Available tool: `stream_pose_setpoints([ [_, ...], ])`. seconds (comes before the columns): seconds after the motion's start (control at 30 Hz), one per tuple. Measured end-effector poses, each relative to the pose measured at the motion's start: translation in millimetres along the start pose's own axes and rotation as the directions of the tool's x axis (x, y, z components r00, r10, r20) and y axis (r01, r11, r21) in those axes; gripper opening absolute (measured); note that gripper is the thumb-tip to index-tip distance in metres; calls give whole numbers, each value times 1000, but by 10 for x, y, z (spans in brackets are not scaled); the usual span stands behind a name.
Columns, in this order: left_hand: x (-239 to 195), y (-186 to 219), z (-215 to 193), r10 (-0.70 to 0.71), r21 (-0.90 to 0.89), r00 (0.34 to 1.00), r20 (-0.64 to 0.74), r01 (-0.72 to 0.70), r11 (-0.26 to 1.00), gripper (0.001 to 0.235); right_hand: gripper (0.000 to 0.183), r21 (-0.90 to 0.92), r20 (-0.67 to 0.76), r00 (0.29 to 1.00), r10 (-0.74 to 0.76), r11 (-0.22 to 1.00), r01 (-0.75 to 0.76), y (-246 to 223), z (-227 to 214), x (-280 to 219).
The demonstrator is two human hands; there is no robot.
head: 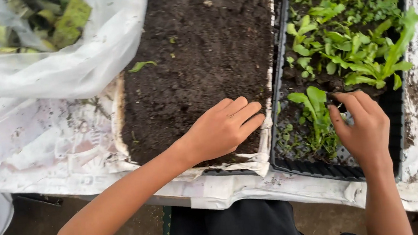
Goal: The person plants small green seedlings into a soil-filled tray by hand. They pick seedlings from a black tray, place them into the soil, and pat the soil around the base of each plant.
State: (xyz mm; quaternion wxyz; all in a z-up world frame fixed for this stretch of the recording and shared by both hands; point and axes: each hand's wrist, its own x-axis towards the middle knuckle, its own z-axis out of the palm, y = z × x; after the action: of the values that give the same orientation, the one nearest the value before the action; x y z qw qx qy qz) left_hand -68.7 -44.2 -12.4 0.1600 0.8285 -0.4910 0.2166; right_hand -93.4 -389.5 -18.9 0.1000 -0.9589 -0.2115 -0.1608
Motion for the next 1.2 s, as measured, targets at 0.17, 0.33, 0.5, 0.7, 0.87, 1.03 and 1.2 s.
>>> stream_pose_setpoints([
  [0.17, -367, -163, -398, -55, 70, 995, -87, 62, 996, 16, 17, 36, 31, 979, -203, 979, 202, -504, -124, 500],
  [0.33, -800, -377, -885, -213, 109, 963, -164, 232, 966, 14, 20, 109, 89, 897, -432, 900, 423, -1095, -133, 1115],
  [0.5, -1233, -486, -1349, -350, 79, 901, -256, 381, 921, 25, 18, 178, 88, 769, -633, 770, 613, -1703, -39, 1671],
  [0.7, -1647, -944, -1566, -528, -40, 798, -293, 541, 840, 30, 21, 312, 11, 771, -636, 735, 602, -2204, 158, 2320],
  [0.87, -1670, -1376, -1742, -614, -189, 726, -310, 586, 788, 30, 26, 408, -13, 760, -650, 691, 597, -2572, 335, 2781],
  [1.03, -1698, -1733, -1696, -697, -105, 695, -175, 691, 715, 34, 21, 357, -62, 711, -700, 650, 671, -2844, 531, 3220],
  [1.2, -1746, -1961, -1590, -781, 49, 622, -49, 783, 620, 30, 21, 459, 28, 713, -701, 642, 614, -3081, 864, 3727],
])
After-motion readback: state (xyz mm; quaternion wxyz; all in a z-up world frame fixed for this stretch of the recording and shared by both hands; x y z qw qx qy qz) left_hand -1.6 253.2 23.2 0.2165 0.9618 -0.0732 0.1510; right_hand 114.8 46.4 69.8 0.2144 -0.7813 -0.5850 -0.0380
